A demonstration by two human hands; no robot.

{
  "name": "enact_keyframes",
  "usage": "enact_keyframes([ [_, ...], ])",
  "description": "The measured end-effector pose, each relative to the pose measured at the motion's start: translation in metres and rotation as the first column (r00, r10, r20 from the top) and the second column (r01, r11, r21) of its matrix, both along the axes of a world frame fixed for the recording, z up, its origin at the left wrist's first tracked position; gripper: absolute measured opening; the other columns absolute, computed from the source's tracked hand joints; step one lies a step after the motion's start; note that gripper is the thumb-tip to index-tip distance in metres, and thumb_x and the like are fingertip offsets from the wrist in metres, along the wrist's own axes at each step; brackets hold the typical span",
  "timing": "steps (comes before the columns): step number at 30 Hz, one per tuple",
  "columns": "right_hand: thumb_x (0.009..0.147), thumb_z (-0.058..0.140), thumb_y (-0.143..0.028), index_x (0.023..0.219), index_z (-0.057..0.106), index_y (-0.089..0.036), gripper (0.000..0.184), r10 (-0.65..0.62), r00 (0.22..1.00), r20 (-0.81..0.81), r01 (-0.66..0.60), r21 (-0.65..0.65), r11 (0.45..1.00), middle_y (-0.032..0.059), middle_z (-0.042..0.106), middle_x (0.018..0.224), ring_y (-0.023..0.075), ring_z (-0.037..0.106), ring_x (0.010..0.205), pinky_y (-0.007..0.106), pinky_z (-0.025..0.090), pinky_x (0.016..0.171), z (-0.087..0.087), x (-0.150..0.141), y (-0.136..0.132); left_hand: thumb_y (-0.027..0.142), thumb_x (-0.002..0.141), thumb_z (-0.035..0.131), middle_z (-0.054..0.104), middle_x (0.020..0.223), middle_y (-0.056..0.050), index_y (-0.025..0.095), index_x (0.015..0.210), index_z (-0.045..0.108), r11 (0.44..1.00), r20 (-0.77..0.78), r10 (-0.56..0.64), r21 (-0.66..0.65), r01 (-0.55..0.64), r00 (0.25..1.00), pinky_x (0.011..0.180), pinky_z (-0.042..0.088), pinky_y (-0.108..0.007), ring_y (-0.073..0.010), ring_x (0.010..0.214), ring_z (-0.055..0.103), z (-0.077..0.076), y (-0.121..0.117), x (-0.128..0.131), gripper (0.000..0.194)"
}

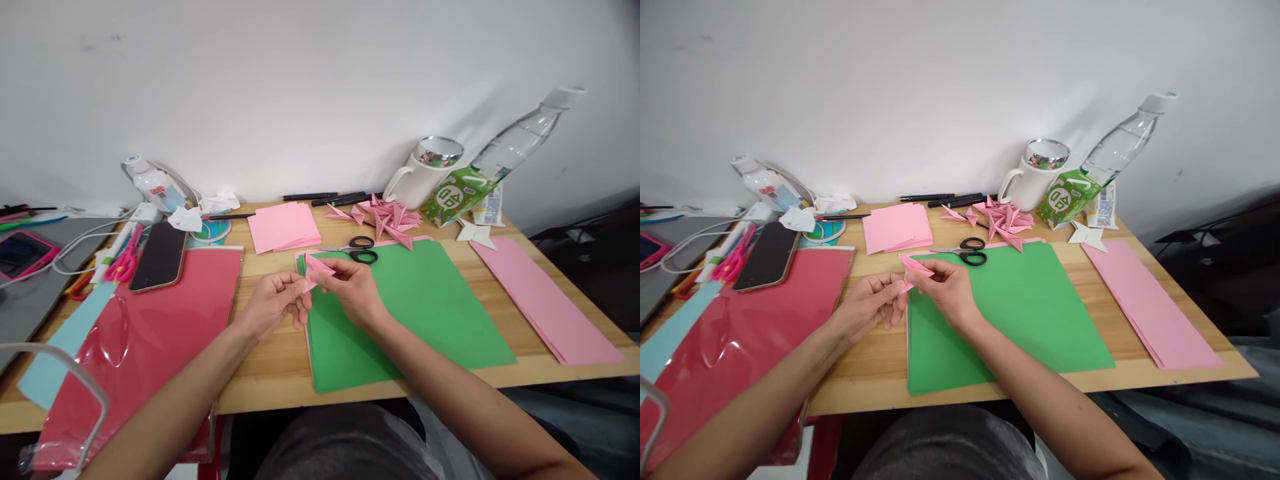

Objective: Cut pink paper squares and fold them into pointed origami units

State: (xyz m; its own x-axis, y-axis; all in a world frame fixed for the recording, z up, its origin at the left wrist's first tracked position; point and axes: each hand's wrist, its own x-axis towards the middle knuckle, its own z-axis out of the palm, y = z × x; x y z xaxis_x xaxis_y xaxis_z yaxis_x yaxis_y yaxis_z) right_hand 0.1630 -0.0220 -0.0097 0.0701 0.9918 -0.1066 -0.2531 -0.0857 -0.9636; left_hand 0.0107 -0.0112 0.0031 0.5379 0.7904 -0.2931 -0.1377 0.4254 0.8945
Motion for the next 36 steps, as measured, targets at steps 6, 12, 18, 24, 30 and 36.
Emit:
enact_keyframes([
  [6, 0.056, 0.082, -0.035, 0.076, 0.074, -0.018, 0.028, 0.003, 1.000, -0.014, -0.003, 0.008, 1.000, -0.0013, 0.065, 0.065, 0.0087, 0.048, 0.053, 0.025, 0.044, 0.052, 0.000, -0.001, 0.001, 0.041, 0.068, 0.078, 0.064, 0.054, 0.000, 0.012, 0.070, 0.060, 0.998, 0.005, 0.062, 0.007, -0.062, 0.998, 0.034, 0.045, -0.018, -0.0102, 0.038, 0.058, -0.002, -0.002, 0.001, 0.034],
  [12, 0.055, 0.083, -0.036, 0.075, 0.074, -0.017, 0.029, -0.034, 0.998, -0.053, 0.036, 0.038, 0.999, -0.0006, 0.067, 0.069, 0.0081, 0.049, 0.053, 0.024, 0.044, 0.051, -0.001, 0.001, 0.002, 0.042, 0.068, 0.079, 0.073, 0.074, -0.009, 0.009, 0.074, 0.066, 0.993, 0.119, 0.002, -0.115, 0.012, 0.993, 0.046, 0.053, -0.020, -0.0140, 0.052, 0.067, -0.006, 0.003, -0.004, 0.036],
  [18, 0.057, 0.083, -0.036, 0.079, 0.074, -0.018, 0.030, -0.054, 0.998, -0.028, 0.056, 0.061, 0.997, 0.0001, 0.069, 0.073, 0.0085, 0.051, 0.054, 0.024, 0.045, 0.052, -0.003, 0.002, 0.003, 0.035, 0.071, 0.078, 0.073, 0.071, -0.007, 0.009, 0.079, 0.066, 0.980, 0.122, -0.044, -0.189, 0.067, 0.991, 0.044, 0.053, -0.019, -0.0133, 0.051, 0.066, -0.010, 0.004, -0.008, 0.030],
  [24, 0.066, 0.078, -0.037, 0.094, 0.071, -0.019, 0.035, 0.079, 0.997, -0.023, -0.076, 0.116, 0.990, -0.0014, 0.066, 0.073, 0.0103, 0.055, 0.058, 0.026, 0.048, 0.057, -0.003, 0.003, 0.001, 0.039, 0.069, 0.078, 0.070, 0.065, -0.004, 0.009, 0.080, 0.065, 0.987, 0.118, -0.058, -0.139, 0.075, 0.991, 0.043, 0.052, -0.019, -0.0130, 0.049, 0.066, -0.009, 0.004, -0.006, 0.035],
  [30, 0.064, 0.080, -0.031, 0.099, 0.064, -0.019, 0.040, 0.205, 0.978, -0.030, -0.197, 0.171, 0.965, 0.0006, 0.066, 0.084, 0.0136, 0.060, 0.077, 0.029, 0.050, 0.074, -0.003, 0.003, 0.000, 0.044, 0.067, 0.079, 0.070, 0.066, -0.004, 0.010, 0.074, 0.060, 0.998, 0.105, -0.023, -0.056, 0.029, 0.994, 0.044, 0.053, -0.020, -0.0133, 0.049, 0.066, -0.006, 0.005, -0.006, 0.040],
  [36, 0.064, 0.079, -0.028, 0.118, 0.050, -0.020, 0.061, 0.185, 0.983, -0.002, -0.183, 0.122, 0.976, -0.0051, 0.060, 0.070, 0.0110, 0.057, 0.064, 0.026, 0.047, 0.065, -0.008, 0.004, 0.000, 0.043, 0.067, 0.079, 0.070, 0.065, -0.003, 0.010, 0.073, 0.060, 0.999, 0.059, -0.022, -0.042, 0.024, 0.998, 0.044, 0.052, -0.020, -0.0132, 0.048, 0.066, -0.007, 0.006, -0.006, 0.038],
])
